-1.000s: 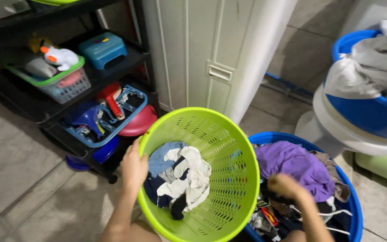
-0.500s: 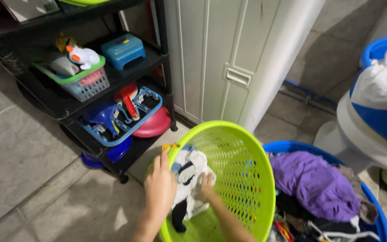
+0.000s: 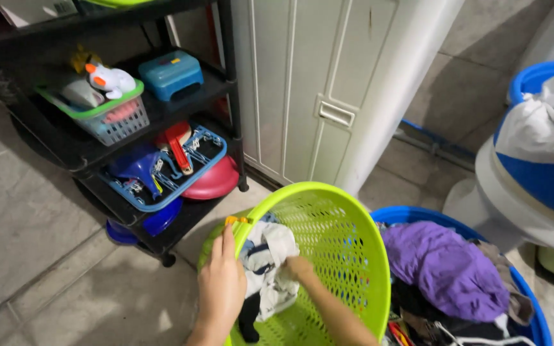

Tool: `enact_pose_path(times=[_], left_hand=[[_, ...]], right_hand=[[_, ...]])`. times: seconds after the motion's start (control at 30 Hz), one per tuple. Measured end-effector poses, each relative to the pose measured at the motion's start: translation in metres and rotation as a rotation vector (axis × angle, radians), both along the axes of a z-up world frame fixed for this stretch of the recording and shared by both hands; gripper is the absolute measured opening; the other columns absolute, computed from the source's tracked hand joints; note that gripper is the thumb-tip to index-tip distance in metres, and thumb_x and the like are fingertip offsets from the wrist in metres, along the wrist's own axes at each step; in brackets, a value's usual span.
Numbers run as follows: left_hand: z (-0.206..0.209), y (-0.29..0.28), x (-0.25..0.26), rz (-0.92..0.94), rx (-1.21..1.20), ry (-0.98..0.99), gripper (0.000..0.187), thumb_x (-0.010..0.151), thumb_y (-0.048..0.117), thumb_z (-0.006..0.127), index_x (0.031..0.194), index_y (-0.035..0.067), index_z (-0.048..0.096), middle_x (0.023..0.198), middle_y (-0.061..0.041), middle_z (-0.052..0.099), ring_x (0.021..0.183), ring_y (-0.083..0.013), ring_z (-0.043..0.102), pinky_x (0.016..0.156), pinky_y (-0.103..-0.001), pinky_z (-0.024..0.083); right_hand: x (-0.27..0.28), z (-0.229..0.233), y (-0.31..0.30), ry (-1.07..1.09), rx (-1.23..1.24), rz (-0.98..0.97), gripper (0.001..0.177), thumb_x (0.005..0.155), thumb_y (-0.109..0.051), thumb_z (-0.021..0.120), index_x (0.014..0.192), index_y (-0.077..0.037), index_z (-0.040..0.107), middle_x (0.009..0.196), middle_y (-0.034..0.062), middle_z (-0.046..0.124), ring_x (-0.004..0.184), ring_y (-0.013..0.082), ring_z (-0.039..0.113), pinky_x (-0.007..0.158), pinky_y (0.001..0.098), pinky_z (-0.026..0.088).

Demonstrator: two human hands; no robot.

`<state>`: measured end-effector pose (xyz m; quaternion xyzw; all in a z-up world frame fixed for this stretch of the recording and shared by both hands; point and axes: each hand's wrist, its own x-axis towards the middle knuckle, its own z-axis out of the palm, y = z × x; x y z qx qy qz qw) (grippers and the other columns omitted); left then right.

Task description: Sorting and transferring various items of clothing from multiple bins into a single laundry basket.

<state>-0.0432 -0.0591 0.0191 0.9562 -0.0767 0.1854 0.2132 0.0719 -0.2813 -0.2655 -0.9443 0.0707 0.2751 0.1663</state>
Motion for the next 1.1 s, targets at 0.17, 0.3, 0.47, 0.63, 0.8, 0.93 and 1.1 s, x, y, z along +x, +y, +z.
enact_pose_path(times=[0.17,0.3,0.47,0.63,0.8,0.93,1.1], left_hand=[[0.015,0.002,0.011,0.01,-0.022,0.128,0.065,0.09,0.001,0.055,0.152,0.007,0.04,0.131,-0.011,0.058,0.096,-0.0385,0.069,0.07,-0.051,0.061],[0.013,0.009,0.015,0.015,-0.079,0.102,0.07,0.087,0.006,0.053,0.156,0.01,0.037,0.131,-0.016,0.055,0.086,-0.0518,0.067,0.071,-0.062,0.052],[0.005,0.019,0.043,0.057,-0.077,0.129,0.068,0.09,0.009,0.053,0.156,0.01,0.038,0.121,-0.017,0.056,0.087,-0.052,0.069,0.074,-0.064,0.052],[-0.023,0.031,0.068,0.091,-0.074,0.046,0.065,0.086,0.013,0.056,0.151,0.013,0.047,0.123,-0.015,0.061,0.093,-0.0481,0.071,0.078,-0.06,0.058],[-0.009,0.04,0.064,0.073,-0.048,0.1,0.066,0.087,0.013,0.051,0.153,0.014,0.046,0.119,-0.02,0.063,0.092,-0.0511,0.069,0.074,-0.064,0.055],[-0.03,0.048,0.083,0.081,-0.109,0.078,0.069,0.085,0.015,0.057,0.154,0.018,0.049,0.129,-0.018,0.064,0.101,-0.0483,0.069,0.077,-0.063,0.055],[-0.053,0.056,0.103,0.164,-0.044,0.128,0.075,0.084,0.021,0.06,0.158,0.016,0.046,0.137,-0.019,0.062,0.104,-0.0504,0.071,0.08,-0.064,0.055]], right_hand=[[-0.022,0.176,-0.061,-0.276,0.592,-0.194,0.04,0.108,-0.013,0.042,0.094,-0.009,0.079,0.08,0.0059,0.073,0.055,0.0087,0.063,0.048,0.0178,0.055],[-0.035,0.234,-0.12,-0.543,0.871,-0.21,0.016,0.091,-0.023,0.065,0.09,-0.008,0.073,0.078,0.0044,0.067,0.063,0.0191,0.069,0.062,0.0312,0.058],[-0.062,0.321,-0.166,-0.772,1.701,-0.339,0.035,0.095,-0.022,0.066,0.119,0.004,0.067,0.111,0.0141,0.075,0.096,0.0208,0.071,0.087,0.0325,0.056],[-0.114,0.426,-0.184,-0.812,1.571,-0.344,0.036,0.1,-0.028,0.062,0.123,-0.001,0.067,0.111,0.0126,0.074,0.099,0.0221,0.073,0.089,0.0413,0.06],[-0.135,0.454,-0.215,-0.763,1.675,-0.155,0.035,0.104,-0.025,0.062,0.127,0.001,0.06,0.112,0.0111,0.071,0.1,0.019,0.068,0.089,0.0309,0.053],[-0.106,0.486,-0.253,-0.753,1.555,-0.1,0.032,0.101,-0.03,0.062,0.112,0.0,0.062,0.112,0.0186,0.073,0.107,0.0338,0.071,0.096,0.0532,0.059],[-0.098,0.592,-0.379,-1.211,1.096,-0.462,0.014,0.096,-0.03,0.069,0.086,-0.025,0.06,0.075,-0.0048,0.057,0.065,0.0067,0.053,0.061,0.0229,0.04]])
